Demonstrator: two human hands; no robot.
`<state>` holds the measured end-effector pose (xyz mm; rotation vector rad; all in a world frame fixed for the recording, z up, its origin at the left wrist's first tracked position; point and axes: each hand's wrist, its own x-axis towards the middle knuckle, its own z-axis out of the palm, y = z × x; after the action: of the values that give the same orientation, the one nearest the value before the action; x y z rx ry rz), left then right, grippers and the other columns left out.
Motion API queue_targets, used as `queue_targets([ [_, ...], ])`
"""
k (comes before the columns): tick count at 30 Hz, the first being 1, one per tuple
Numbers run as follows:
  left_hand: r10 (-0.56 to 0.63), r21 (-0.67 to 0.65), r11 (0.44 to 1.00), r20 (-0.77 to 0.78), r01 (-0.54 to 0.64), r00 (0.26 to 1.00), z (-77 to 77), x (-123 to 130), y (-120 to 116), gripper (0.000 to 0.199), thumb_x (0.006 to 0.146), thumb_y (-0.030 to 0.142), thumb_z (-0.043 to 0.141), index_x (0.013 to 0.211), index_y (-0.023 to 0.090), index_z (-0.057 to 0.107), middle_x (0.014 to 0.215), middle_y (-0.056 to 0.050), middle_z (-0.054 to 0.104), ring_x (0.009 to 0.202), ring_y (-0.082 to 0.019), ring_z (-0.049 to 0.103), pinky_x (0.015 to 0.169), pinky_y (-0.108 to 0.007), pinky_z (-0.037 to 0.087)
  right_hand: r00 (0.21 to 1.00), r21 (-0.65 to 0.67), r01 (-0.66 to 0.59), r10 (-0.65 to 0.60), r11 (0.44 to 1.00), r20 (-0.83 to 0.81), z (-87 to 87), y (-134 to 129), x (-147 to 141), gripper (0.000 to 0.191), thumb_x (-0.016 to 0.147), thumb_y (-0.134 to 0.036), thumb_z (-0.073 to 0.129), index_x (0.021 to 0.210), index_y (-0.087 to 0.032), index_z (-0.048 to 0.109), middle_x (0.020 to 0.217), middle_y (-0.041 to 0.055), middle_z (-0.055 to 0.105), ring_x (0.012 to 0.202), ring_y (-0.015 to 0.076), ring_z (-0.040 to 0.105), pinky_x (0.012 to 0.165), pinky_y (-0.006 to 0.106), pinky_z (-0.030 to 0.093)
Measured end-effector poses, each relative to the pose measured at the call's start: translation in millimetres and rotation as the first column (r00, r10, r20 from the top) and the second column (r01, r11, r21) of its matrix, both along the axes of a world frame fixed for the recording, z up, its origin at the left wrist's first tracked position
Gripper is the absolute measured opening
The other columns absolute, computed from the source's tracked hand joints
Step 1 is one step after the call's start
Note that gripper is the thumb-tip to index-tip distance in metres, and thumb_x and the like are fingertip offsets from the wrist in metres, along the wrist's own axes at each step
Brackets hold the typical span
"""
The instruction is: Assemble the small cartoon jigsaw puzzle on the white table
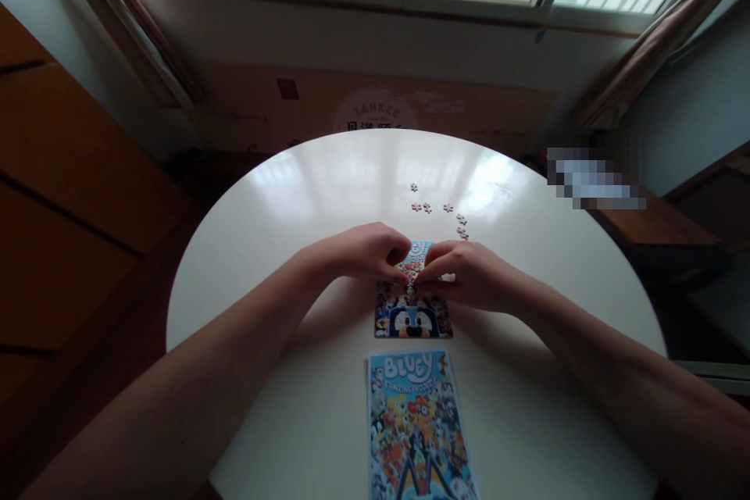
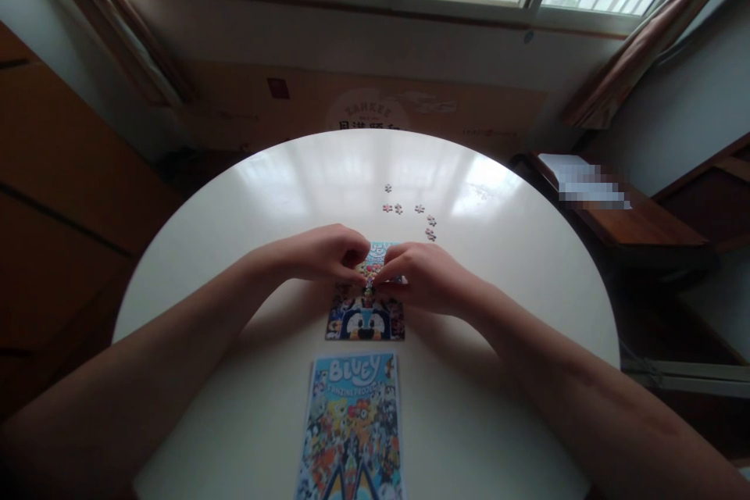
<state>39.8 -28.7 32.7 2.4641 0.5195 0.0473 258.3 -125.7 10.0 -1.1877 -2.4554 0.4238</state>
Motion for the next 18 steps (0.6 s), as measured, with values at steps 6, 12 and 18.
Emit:
queue_targets([
  [6,0.012,0.017,1.000,-0.030,-0.011,0.999,-1.9,1.4,0.5,0.032,0.073,0.032,0.073,0.062,0.020,0.046,0.060,0.003,0.048,0.056,-0.011,0.038,0.055,-0.029,0.025,0.982,0.097,-0.040,0.022,0.995,0.187,12.9,-8.5,-8.1,0.014,0.090,-0.023,0.065,0.087,-0.028,0.079,0.084,-0.0006,0.071,0.071,0.0124,0.059,0.060,0.028,0.034],
  [12,0.015,0.028,1.000,-0.029,-0.014,0.999,-3.2,1.4,-0.6,0.031,0.072,0.031,0.073,0.063,0.019,0.047,0.060,0.003,0.049,0.056,-0.011,0.038,0.055,-0.028,0.025,0.982,0.074,-0.006,-0.008,0.997,0.190,17.3,-10.9,-10.4,0.017,0.088,-0.020,0.063,0.085,-0.028,0.077,0.081,-0.0017,0.071,0.066,0.0112,0.057,0.058,0.027,0.031],
  [18,0.006,0.017,1.000,0.058,-0.007,0.998,1.4,-8.9,8.3,0.034,0.080,0.036,0.071,0.064,0.019,0.046,0.061,0.004,0.044,0.058,-0.010,0.037,0.055,-0.028,0.027,0.987,0.054,-0.026,0.017,0.998,0.160,11.6,-7.1,-6.0,0.019,0.093,-0.023,0.059,0.091,-0.027,0.078,0.085,-0.0004,0.072,0.069,0.0117,0.059,0.059,0.027,0.034],
])
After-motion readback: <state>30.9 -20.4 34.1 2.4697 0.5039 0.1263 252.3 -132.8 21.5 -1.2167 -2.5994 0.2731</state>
